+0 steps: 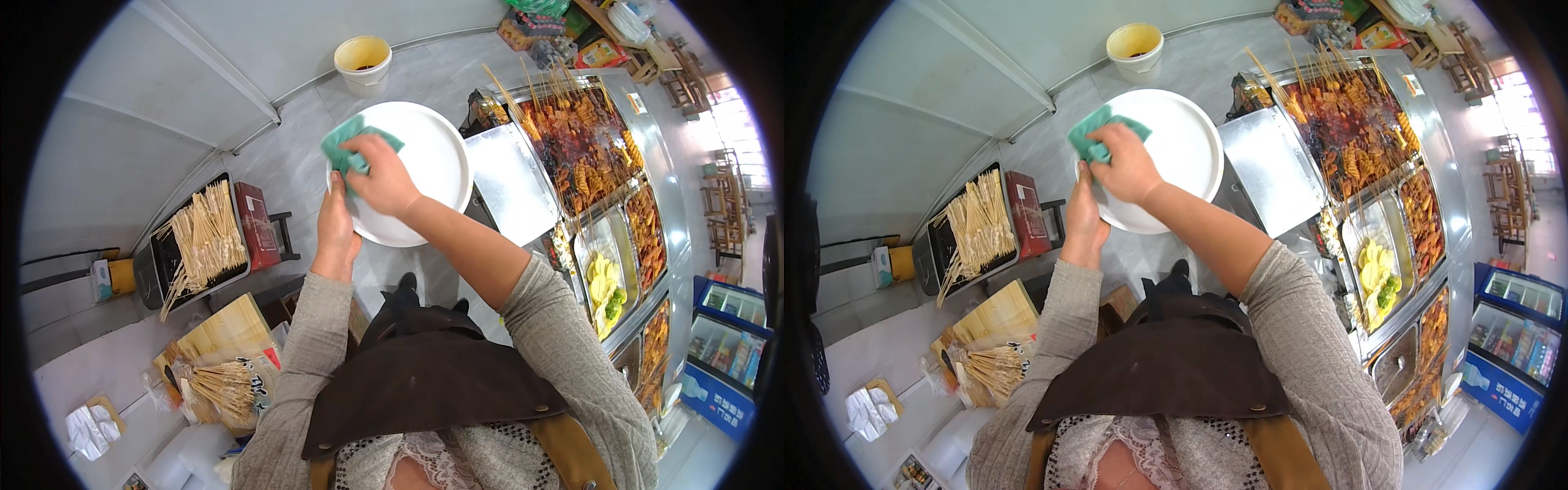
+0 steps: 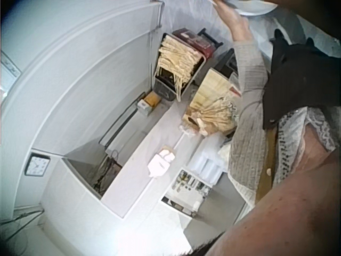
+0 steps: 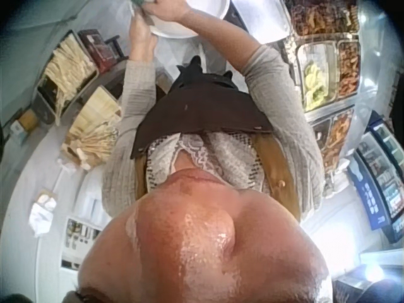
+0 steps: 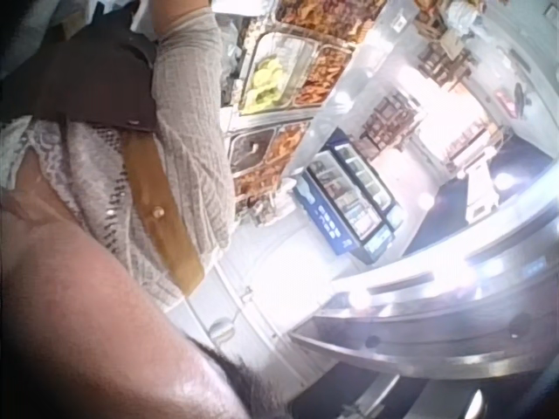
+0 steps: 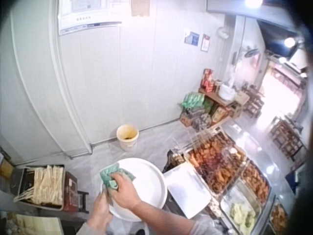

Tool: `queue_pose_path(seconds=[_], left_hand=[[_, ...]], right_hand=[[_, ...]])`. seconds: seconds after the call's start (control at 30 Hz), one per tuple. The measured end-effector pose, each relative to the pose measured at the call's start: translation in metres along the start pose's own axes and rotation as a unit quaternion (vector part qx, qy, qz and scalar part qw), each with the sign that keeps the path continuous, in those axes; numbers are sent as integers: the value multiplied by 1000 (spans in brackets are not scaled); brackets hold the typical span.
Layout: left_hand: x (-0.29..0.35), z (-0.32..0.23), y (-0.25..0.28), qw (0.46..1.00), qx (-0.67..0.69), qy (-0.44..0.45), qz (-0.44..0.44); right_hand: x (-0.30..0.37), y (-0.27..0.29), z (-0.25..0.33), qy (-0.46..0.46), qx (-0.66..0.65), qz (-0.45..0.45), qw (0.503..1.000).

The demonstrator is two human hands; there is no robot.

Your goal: The person wipes a white plate with a green cloth, then moves to a wooden table to clear leftover food, chopsticks, and bowls. They wipe the table surface with the cloth, stack the cleared dishes, and carry the stack away.

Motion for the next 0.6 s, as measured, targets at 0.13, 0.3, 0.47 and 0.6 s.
queue_pose_path(seconds=[0.13,0.3,0.47,0.6], left_hand=[[7,4,6,1000,20,6,-1],[14,3,9,999,-35,-30,-29],[19,-4,11,980,-183,-64,-39],[24,-16,14,982,-182,-42,-36]], right_hand=[[30,-8,6,-93,14,88,992],[93,6,-7,-133,129,322,928],[93,80,-57,-164,416,356,821],[56,125,-25,-76,281,39,956]])
Point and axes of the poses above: each hand's wrist, its own x-axis away from the middle knuckle, its own y-axis out of the back of the hand, z = x × y, the point moved 6 cm from there along -x, towards the middle knuckle
